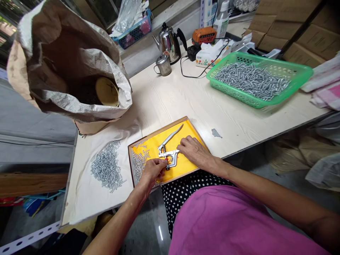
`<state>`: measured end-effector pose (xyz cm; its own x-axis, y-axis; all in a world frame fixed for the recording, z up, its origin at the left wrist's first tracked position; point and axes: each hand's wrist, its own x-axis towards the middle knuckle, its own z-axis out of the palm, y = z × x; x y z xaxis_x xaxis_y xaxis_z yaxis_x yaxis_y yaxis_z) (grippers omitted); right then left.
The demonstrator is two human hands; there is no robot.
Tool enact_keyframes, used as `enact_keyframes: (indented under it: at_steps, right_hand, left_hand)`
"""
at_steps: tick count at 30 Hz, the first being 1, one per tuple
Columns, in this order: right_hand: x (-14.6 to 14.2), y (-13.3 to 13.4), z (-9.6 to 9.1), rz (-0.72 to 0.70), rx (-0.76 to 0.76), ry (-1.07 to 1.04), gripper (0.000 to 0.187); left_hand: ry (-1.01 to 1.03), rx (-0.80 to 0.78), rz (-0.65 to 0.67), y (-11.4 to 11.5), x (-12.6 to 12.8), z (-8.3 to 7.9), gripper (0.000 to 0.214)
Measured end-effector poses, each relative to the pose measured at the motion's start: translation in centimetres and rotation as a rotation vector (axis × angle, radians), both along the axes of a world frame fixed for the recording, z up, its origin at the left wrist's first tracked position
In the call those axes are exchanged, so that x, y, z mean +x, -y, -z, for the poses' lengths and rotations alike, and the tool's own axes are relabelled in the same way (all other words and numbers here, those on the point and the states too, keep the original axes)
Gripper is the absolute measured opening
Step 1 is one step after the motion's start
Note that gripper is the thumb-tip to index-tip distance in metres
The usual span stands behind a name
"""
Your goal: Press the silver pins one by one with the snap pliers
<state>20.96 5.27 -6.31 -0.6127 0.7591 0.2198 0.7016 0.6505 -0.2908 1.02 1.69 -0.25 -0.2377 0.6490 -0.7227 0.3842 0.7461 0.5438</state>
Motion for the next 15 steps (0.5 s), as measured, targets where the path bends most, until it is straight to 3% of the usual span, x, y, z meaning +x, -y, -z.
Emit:
enact_keyframes:
  at_steps: [2,6,8,11,15]
  right_hand:
    - [0.0,-0.1,0.2,0.004,0.001,0.005,0.009]
    - [0.1,0.0,0.3,-0.031,-0.002,-0.027,0.01]
    - [0.2,0.1,0.3,-0.044,-0.008,-0.055,0.011]
    - [0.3,0.1,0.3,-0.049,-0.021,-0.115,0.014]
    - [0.3,0.0,0.1,-0.011,0.016,-0.222,0.017]
  left_hand:
    - [-0.099,0.038,0.093,0.2,-0.1,0.1,0.03]
    - [-0.488,0.368,0.393,1.2,0.3,0.2,0.027]
    - [-0.591,0.471,0.475,1.6,0.6,0.1,0.024]
    - [-0.607,0.552,0.451,1.5,0.6,-0.3,0.025]
    - [-0.522,0.64,0.262,0.7,-0.2,-0.7,0.025]
